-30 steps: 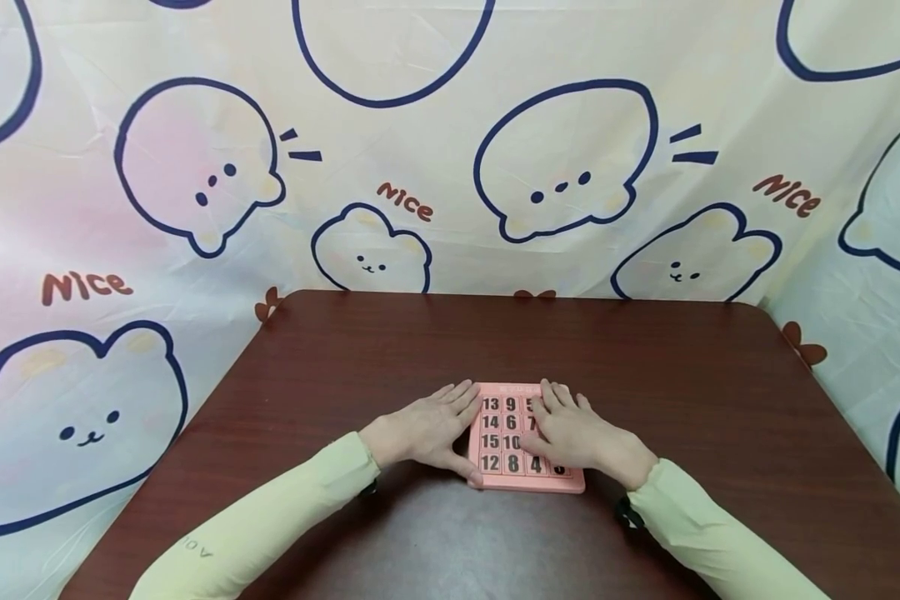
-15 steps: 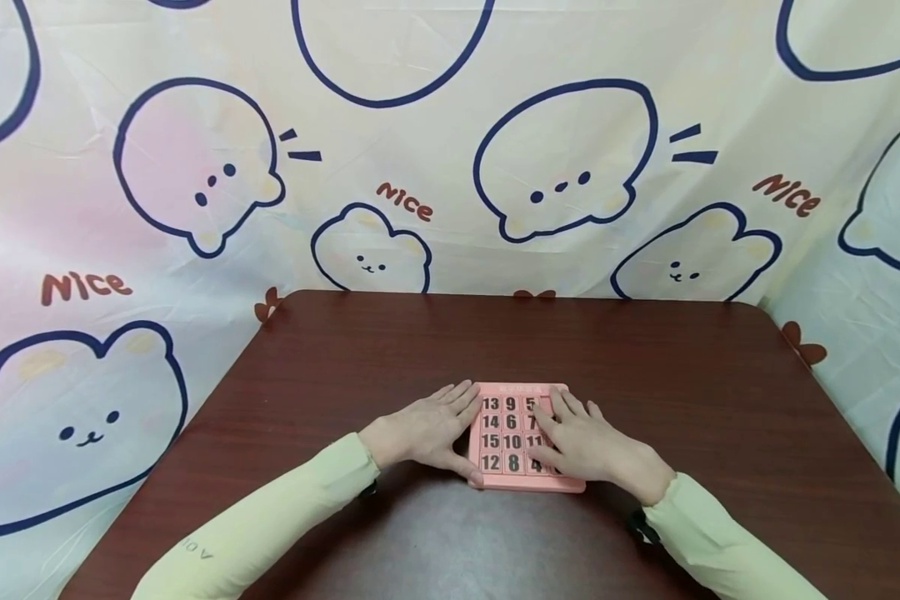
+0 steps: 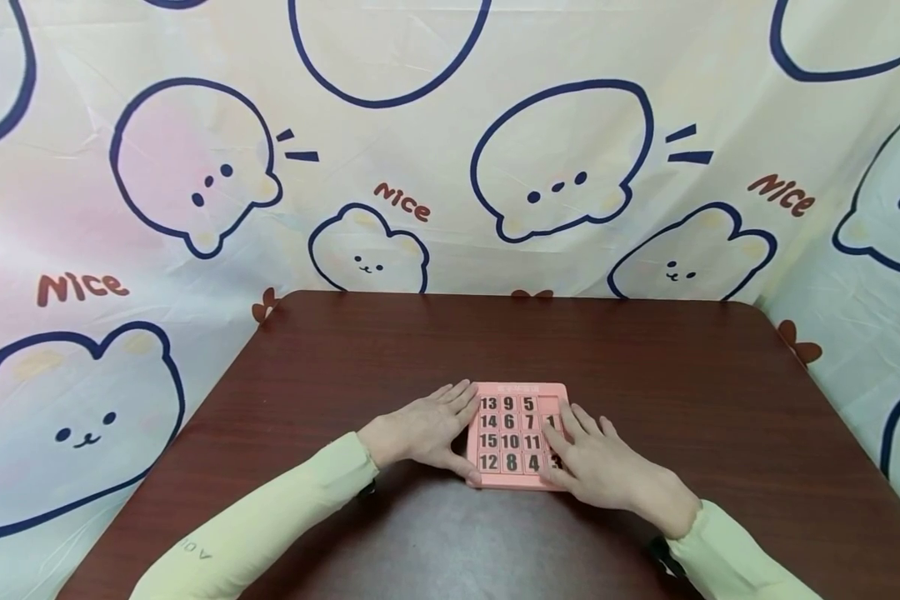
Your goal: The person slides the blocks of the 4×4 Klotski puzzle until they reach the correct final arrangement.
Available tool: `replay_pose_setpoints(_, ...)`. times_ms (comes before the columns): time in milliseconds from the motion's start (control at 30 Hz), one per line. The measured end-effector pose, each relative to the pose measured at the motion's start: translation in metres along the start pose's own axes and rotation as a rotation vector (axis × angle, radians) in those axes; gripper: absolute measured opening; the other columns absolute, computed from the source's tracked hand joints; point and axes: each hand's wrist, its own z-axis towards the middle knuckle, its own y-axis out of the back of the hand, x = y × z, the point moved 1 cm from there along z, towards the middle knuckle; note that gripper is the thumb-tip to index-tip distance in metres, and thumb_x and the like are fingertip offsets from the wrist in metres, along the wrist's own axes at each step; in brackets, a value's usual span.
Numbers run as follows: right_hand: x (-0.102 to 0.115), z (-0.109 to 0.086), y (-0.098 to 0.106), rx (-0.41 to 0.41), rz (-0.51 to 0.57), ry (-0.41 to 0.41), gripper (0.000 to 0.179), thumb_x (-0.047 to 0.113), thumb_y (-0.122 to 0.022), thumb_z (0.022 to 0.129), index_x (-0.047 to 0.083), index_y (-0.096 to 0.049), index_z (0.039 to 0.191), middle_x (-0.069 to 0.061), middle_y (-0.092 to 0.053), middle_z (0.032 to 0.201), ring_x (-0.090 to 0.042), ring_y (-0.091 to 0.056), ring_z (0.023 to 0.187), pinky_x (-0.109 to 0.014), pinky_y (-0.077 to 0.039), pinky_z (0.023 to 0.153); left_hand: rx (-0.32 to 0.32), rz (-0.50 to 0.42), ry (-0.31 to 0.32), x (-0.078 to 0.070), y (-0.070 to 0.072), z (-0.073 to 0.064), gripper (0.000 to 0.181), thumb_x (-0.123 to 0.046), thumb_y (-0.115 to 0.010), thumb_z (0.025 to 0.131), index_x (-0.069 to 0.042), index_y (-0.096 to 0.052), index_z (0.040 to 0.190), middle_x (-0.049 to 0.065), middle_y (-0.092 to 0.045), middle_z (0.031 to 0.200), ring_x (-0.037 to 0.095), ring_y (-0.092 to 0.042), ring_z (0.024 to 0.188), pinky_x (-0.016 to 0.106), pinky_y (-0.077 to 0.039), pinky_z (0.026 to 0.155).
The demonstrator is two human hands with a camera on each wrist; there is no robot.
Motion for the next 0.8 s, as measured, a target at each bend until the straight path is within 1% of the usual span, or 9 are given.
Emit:
replay_pose_setpoints(167, -0.001, -0.002, -0.002, 0.025, 0.026, -0.021, 0.071, 0.054, -0.053, 0.095, 0.007, -0.046, 0.147, -0.029, -0.025, 0.158, -0.049, -0.027, 0.143, -0.073, -0.028, 0.105, 0.002, -0.004, -0.003, 0.000, 0.001, 0.000, 0.124, -0.091, -0.047, 0.070, -0.005, -0.023, 0.156, 0.016, -0.015, 0.165, 0.028, -0.012, 0.154, 0.038, -0.015, 0.126)
replay_pose_setpoints(300, -0.002, 0.000, -0.003, 0.017, 0.020, -0.015, 0.071, 0.055, -0.053, 0.095, 0.006, -0.046, 0.146, -0.031, -0.026, 0.157, -0.049, -0.028, 0.143, -0.073, -0.029, 0.105, 0.010, -0.004, 0.002, 0.000, 0.002, 0.001, 0.125, -0.091, -0.047, 0.070, -0.005, -0.022, 0.156, 0.015, -0.014, 0.165, 0.027, -0.011, 0.154, 0.037, -0.014, 0.126)
replay_pose_setpoints(467, -0.004, 0.005, -0.002, -0.001, 0.010, -0.014, 0.070, 0.054, -0.053, 0.095, 0.005, -0.049, 0.144, -0.031, -0.028, 0.155, -0.049, -0.029, 0.143, -0.073, -0.030, 0.105, 0.014, 0.001, 0.007, 0.000, 0.002, 0.002, 0.125, -0.091, -0.047, 0.070, -0.005, -0.021, 0.156, 0.015, -0.014, 0.165, 0.028, -0.011, 0.154, 0.037, -0.015, 0.126)
replay_pose_setpoints(600, -0.007, 0.010, -0.001, 0.013, 0.024, -0.025, 0.071, 0.055, -0.053, 0.095, 0.005, -0.048, 0.145, -0.031, -0.026, 0.157, -0.049, -0.028, 0.143, -0.074, -0.029, 0.105, 0.012, 0.004, 0.005, 0.000, 0.002, 0.002, 0.125, -0.092, -0.047, 0.070, -0.005, -0.022, 0.156, 0.015, -0.014, 0.165, 0.027, -0.011, 0.154, 0.037, -0.015, 0.126)
replay_pose_setpoints(800, -0.013, 0.020, -0.001, 0.040, 0.018, -0.057, 0.072, 0.055, -0.055, 0.094, 0.008, -0.044, 0.148, -0.031, -0.025, 0.157, -0.050, -0.027, 0.143, -0.074, -0.027, 0.106, 0.015, -0.001, 0.008, 0.000, 0.002, 0.002, 0.126, -0.092, -0.047, 0.069, -0.005, -0.021, 0.156, 0.015, -0.014, 0.165, 0.028, -0.011, 0.154, 0.037, -0.015, 0.126)
